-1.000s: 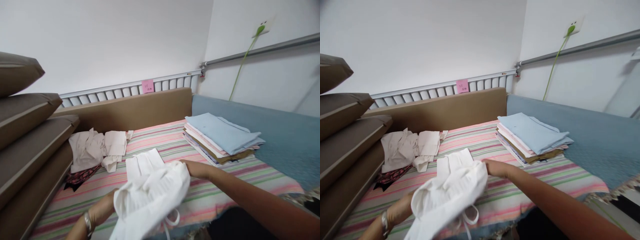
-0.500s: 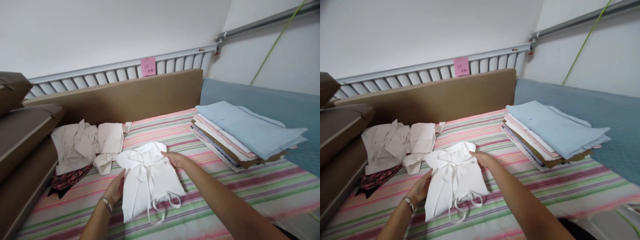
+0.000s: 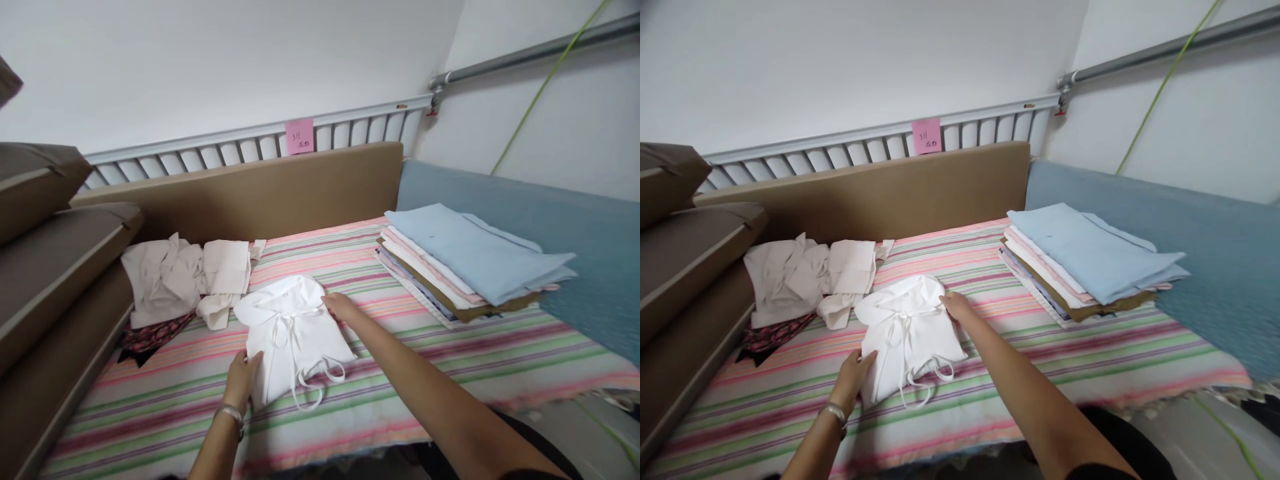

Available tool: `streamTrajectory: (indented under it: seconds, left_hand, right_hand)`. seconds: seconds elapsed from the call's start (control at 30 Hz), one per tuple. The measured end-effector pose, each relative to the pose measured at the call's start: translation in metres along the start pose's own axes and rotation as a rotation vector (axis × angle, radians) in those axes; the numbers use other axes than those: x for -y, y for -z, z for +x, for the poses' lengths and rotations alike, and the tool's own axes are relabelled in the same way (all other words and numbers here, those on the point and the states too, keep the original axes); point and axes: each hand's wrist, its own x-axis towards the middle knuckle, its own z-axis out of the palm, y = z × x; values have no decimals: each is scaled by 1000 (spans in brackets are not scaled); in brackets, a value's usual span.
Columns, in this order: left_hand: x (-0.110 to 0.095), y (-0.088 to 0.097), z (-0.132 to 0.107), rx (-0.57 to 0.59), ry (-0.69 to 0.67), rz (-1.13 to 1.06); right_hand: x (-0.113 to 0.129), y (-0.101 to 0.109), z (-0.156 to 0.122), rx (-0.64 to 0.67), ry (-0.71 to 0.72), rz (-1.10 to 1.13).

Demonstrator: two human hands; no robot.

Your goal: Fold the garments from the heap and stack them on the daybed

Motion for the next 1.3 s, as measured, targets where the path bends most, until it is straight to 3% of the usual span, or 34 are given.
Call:
streamTrajectory:
  seconds: [0.13,0.27,0.37,0.53,0.63,0.77,0.83,0.93,1.0,1.1,1.2,1.3]
  left_hand:
    - [5,2,-26,22,71,-147]
    - [7,-8,-31,-94,-19,-105]
    - [-3,-13,-28,-177,-86,-21]
    - [-23,-5,-45,-166,-174,20]
    - [-12,-3,-66,-117,-218,98]
    - [22,1,-91,-46,-214,238]
    - [30,7,-97,-64,-248,303]
    - [20,11,-103,-208,-496,442]
    - [8,4,-107,-272,-700,510]
    - [0,-21,-111,-197,-890,631]
    - [14,-46,-111,-52,-949,850]
    - [33,-56,-109,2,-947,996]
  right_hand:
    - [-16,10,-56,-17,18,-8]
    - [-34,-8,-104,-120,64,62]
    - [-34,-20,-111,-162,74,113]
    - [-32,-9,-122,-160,134,239]
    - [-54,-7,-149,-177,212,205]
    - [-82,-11,-183,-123,162,56]
    - [-78,-6,-192,-114,169,-49]
    - [-49,3,-198,-231,325,-193]
    - [-27,2,-197,-324,451,-262]
    - [-14,-16,-192,-314,553,-382]
    - [-30,-42,-186,-168,570,-504]
    - [-52,-56,-182,-103,567,-568]
